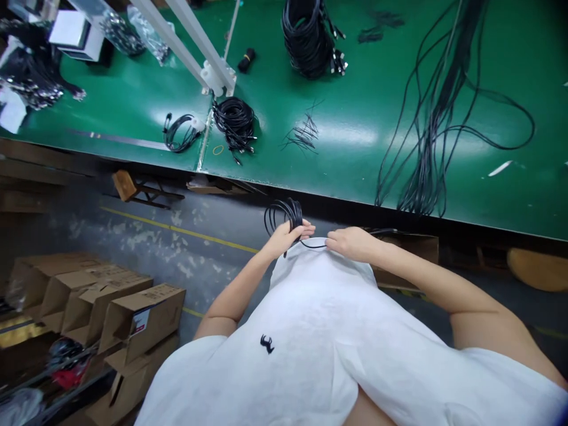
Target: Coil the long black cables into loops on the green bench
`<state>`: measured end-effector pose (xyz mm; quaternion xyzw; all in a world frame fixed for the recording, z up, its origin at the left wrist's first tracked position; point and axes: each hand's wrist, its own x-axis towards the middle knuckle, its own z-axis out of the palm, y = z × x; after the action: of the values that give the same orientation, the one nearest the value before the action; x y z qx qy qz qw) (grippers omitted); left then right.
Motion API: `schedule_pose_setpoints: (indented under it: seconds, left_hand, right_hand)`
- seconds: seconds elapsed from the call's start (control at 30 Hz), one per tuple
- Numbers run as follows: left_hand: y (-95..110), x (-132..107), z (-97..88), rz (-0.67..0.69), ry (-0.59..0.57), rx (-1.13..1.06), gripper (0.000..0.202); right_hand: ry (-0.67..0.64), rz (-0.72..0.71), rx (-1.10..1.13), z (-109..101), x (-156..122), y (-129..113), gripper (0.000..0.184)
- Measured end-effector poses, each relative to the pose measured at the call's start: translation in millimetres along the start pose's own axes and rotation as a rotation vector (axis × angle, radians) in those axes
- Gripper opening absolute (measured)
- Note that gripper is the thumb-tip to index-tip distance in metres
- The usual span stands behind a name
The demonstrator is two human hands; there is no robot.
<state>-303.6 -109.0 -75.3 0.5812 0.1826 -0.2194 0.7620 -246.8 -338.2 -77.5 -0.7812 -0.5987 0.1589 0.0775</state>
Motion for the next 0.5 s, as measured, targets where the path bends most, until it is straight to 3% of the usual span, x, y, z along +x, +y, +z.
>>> schedule_pose_setpoints:
  seconds: [0.17, 0.27, 0.33, 0.43, 0.5]
  left_hand:
    - [-11, -3, 5.7, -0.081, -0.312, 0.227, 0.038]
    - [-8, -7, 3.3, -0.142, -0.472, 0.151, 0.039]
    - [-4, -9, 3.2, -0.187, -0.563, 0.133, 0.039]
    - [5, -13, 2.8, -0.223, -0.680, 0.248, 0.038]
    - [13, -15, 0.1, -0.190, -0.648, 0.325, 0.038]
  right_hand:
    - [0.057, 0.075, -0.053, -18, 27, 9, 0.032]
    - [0.246, 0.090, -0.072, -18, 25, 6, 0.029]
    - [0.340, -0.016, -0.056, -17, 27, 1, 0.030]
    - [0.245, -0.189, 0.025, -17, 38, -7, 0.034]
    - [0.122, -0.110, 0.069, -19, 47, -9, 0.031]
